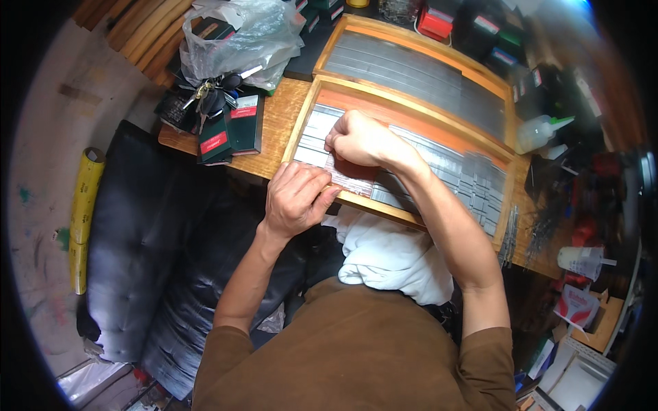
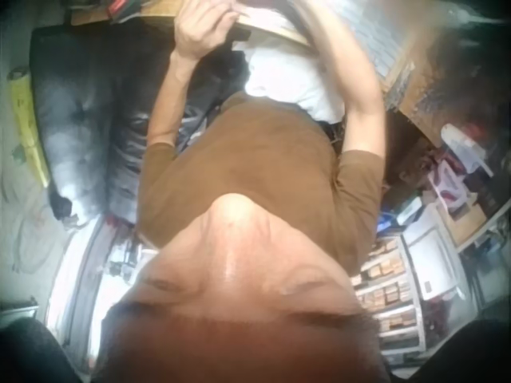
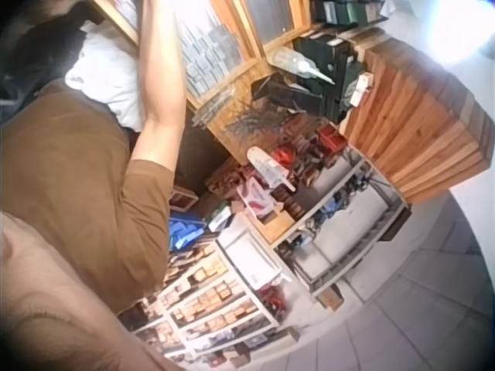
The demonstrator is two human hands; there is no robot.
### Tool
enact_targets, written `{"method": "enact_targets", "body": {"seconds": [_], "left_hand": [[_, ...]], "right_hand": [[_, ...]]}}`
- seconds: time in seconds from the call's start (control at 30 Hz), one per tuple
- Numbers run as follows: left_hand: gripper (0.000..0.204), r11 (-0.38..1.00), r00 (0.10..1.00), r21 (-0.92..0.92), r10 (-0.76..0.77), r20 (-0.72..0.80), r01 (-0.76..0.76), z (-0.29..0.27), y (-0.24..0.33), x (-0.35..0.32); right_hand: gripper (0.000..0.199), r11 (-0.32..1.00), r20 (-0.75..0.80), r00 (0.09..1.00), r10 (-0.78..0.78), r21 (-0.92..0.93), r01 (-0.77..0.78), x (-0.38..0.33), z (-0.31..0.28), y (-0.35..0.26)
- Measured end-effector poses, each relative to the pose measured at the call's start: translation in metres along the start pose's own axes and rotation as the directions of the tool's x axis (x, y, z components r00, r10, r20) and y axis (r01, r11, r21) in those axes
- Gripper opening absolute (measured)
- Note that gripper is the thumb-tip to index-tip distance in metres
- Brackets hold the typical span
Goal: The person assembles small metal strips by hand, aligning and interlocking them into a longer chain. They repeatedly pick up individual strips, connect them, and place the assembled piece on a wooden tray. The workspace includes a tray with many similar metal parts and various tools.
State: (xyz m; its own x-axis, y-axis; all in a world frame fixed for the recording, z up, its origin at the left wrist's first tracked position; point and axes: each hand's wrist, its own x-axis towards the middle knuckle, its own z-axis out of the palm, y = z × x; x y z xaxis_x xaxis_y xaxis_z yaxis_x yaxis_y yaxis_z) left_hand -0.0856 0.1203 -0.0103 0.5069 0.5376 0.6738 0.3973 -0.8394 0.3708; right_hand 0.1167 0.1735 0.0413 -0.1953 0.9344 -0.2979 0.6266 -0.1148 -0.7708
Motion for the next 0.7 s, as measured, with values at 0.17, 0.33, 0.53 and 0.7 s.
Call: {"method": "enact_targets", "body": {"seconds": [0.17, 0.33, 0.53, 0.7], "left_hand": [[0.017, 1.000, 1.000, -0.007, 0.013, 0.007, -0.013, 0.002, -0.002, 0.002], [0.013, 1.000, 1.000, 0.002, 0.000, 0.004, 0.000, 0.000, 0.000, 0.003], [0.010, 1.000, 1.000, 0.004, 0.021, -0.005, -0.021, 0.001, 0.002, 0.004], [0.010, 0.999, 0.999, -0.022, 0.038, -0.036, -0.038, -0.003, 0.000, 0.004]], "right_hand": [[0.023, 0.999, 0.017, 1.000, 0.011, 0.037, -0.011, 0.016, 0.014, 0.001], [0.024, 0.977, 0.036, 0.999, 0.032, 0.211, -0.039, 0.022, 0.019, -0.020], [0.026, 0.908, 0.163, 0.982, 0.097, 0.390, -0.155, 0.022, -0.003, -0.010], [0.033, 0.962, -0.240, 0.971, -0.006, 0.264, 0.071, -0.022, -0.059, 0.021]]}}
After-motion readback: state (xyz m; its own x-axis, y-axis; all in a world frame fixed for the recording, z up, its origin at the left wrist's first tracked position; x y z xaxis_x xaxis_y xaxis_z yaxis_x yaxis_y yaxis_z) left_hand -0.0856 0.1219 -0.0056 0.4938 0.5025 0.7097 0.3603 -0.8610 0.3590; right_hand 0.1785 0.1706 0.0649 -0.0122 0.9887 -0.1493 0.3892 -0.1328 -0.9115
